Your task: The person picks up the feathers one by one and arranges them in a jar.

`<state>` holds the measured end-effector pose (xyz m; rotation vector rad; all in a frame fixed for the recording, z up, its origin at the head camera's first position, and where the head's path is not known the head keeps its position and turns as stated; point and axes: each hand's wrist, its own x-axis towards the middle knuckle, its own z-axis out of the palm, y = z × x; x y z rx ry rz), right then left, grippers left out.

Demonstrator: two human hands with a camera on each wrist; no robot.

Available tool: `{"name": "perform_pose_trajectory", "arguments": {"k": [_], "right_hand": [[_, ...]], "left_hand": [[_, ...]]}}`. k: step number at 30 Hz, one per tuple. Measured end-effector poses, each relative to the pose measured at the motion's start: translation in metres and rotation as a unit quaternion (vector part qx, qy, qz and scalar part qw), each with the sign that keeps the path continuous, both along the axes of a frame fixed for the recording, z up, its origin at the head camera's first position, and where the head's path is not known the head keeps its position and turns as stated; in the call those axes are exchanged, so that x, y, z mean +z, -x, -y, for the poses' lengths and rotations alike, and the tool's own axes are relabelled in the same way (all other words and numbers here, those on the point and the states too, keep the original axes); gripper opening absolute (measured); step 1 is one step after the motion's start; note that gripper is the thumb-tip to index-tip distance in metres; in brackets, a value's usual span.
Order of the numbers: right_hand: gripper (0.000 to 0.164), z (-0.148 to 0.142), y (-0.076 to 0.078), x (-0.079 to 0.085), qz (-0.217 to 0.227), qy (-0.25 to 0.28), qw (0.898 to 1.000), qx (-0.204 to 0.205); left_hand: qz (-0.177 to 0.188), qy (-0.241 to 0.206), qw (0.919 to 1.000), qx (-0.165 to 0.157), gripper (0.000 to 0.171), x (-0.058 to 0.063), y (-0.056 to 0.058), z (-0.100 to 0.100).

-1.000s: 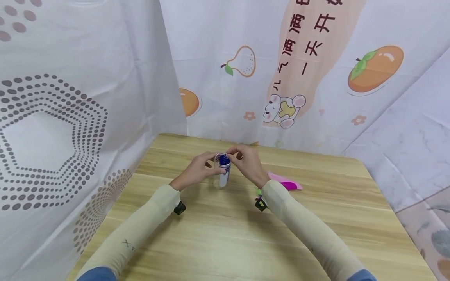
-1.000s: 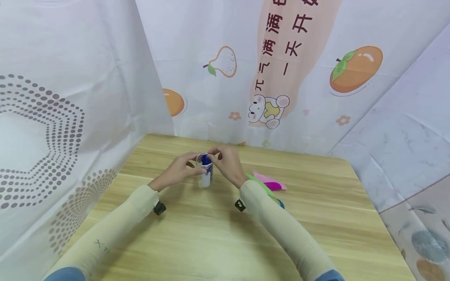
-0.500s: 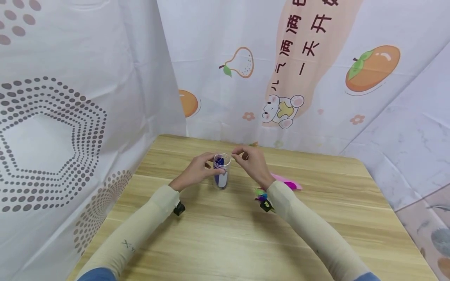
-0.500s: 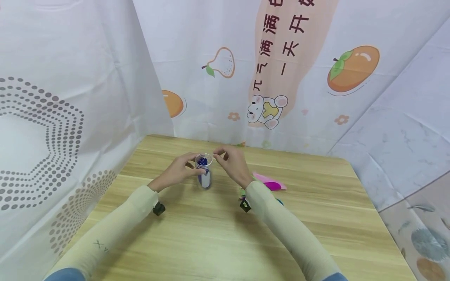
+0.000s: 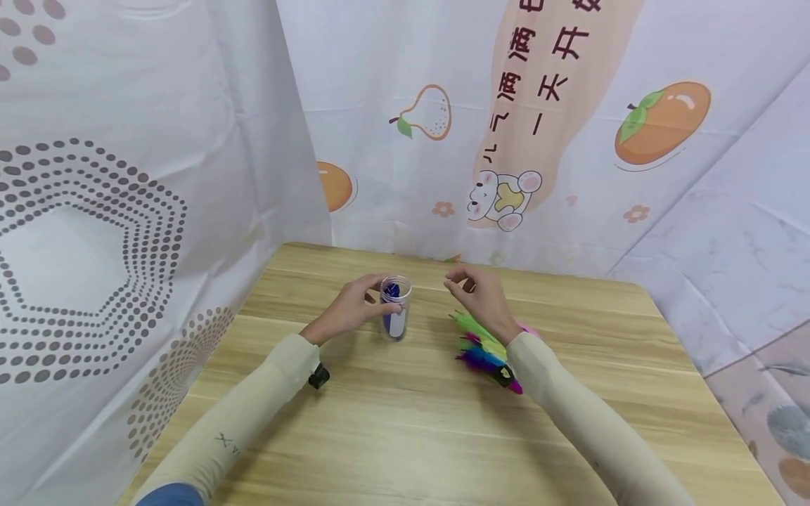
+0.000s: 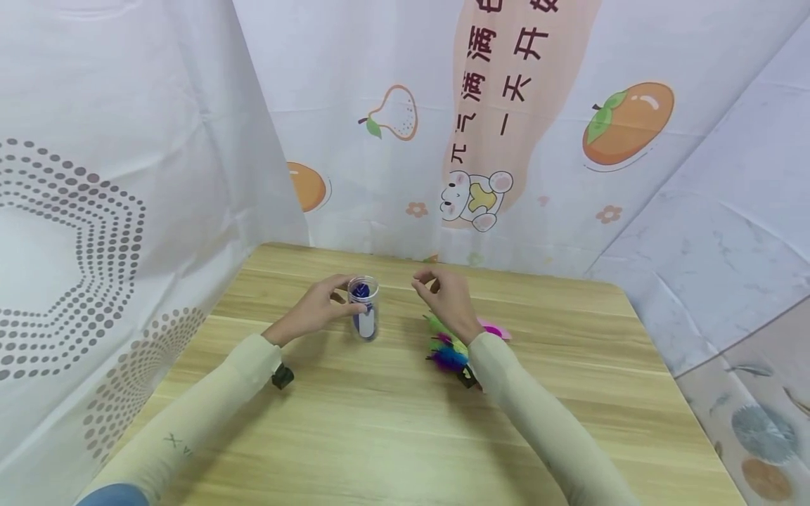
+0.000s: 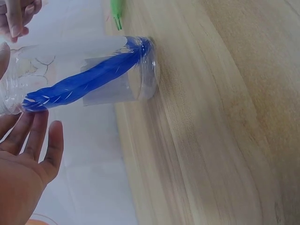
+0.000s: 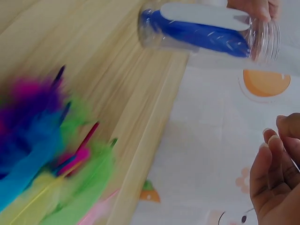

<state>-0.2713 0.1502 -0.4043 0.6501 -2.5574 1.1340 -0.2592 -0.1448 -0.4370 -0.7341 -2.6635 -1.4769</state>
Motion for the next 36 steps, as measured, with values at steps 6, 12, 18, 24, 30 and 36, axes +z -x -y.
{"name": "perform_pose_trajectory", "arguments": {"k": [6,12,18,24,30,36], "right_hand": [[0.016,-0.021,-0.005,-0.005,0.007,-0.005,1.0,-0.014],[0.019,-0.042,-0.01,-0.013,0.024,-0.013,0.999,-0.021],[0.017,-0.064,-0.015,-0.018,0.019,-0.025,0.999,-0.033],[0.016,-0.081,-0.018,-0.024,0.016,-0.036,0.998,-0.056],[0.019,-0.097,-0.021,-0.029,0.022,-0.034,0.997,-0.069],[0.021,-0.116,-0.023,-0.039,0.045,-0.049,0.995,-0.08]], "left_hand": [[0.0,-0.003,1.0,0.0,0.067,-0.001,0.0,0.0],[-0.003,-0.001,1.0,0.001,0.069,-0.002,0.0,0.002],[0.003,0.001,1.0,0.005,0.07,0.0,-0.001,0.003],[-0.001,0.008,1.0,0.004,0.069,0.002,-0.003,0.003],[-0.009,0.011,0.9999,0.001,0.068,0.002,-0.003,0.001],[-0.009,0.015,0.9998,0.0,0.068,0.002,-0.003,0.0]]}}
